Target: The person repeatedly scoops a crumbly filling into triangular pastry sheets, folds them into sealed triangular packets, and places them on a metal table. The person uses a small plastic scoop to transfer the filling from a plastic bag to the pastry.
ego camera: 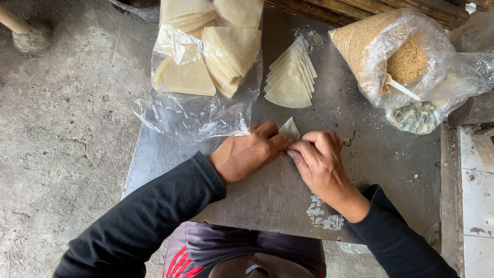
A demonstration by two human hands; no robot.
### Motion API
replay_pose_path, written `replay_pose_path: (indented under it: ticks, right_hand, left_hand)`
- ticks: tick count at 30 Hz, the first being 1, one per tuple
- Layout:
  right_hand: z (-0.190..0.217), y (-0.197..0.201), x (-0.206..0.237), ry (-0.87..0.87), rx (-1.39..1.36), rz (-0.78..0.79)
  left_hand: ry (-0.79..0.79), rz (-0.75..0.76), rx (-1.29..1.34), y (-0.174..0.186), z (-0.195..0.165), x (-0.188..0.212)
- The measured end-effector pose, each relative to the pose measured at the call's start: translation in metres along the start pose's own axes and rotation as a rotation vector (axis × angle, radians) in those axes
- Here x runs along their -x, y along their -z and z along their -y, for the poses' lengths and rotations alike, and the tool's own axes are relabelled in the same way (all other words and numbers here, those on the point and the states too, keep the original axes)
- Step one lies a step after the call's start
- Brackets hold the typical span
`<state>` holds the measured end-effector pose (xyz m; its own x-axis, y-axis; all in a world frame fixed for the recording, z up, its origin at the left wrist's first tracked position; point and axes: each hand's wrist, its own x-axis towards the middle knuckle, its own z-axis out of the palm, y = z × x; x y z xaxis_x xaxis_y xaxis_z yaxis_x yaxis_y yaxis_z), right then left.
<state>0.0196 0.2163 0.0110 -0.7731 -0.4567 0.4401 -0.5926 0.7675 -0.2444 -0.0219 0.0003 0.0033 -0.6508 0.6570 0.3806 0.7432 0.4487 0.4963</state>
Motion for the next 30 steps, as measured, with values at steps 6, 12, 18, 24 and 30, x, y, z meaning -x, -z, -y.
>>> replay_pose_path:
  ticks: [6, 12, 18, 24, 30]
  right_hand:
    - [-0.007, 0.000, -0.003, -0.032, -0.064, 0.045]
    - [0.000, 0.002, -0.010, -0.016, 0.003, 0.057]
    - [0.002, 0.003, -0.012, 0.052, 0.065, 0.023]
    - [-0.002, 0.003, -0.016, 0.018, 0.005, 0.068]
    - [-0.003, -0.001, -0.015, -0.011, 0.021, 0.030]
  left_hand:
    - [0.081, 0.053, -0.146, -0.015, 0.000, -0.001]
    - [0.322, 0.010, -0.067, -0.017, -0.006, -0.002]
    - [0.360, -0.065, 0.175, -0.006, 0.002, -0.007]
    - [0.340, -0.063, 0.129, -0.006, 0.004, -0.008]
    - [0.202, -0.126, 0.082, -0.004, 0.013, -0.010]
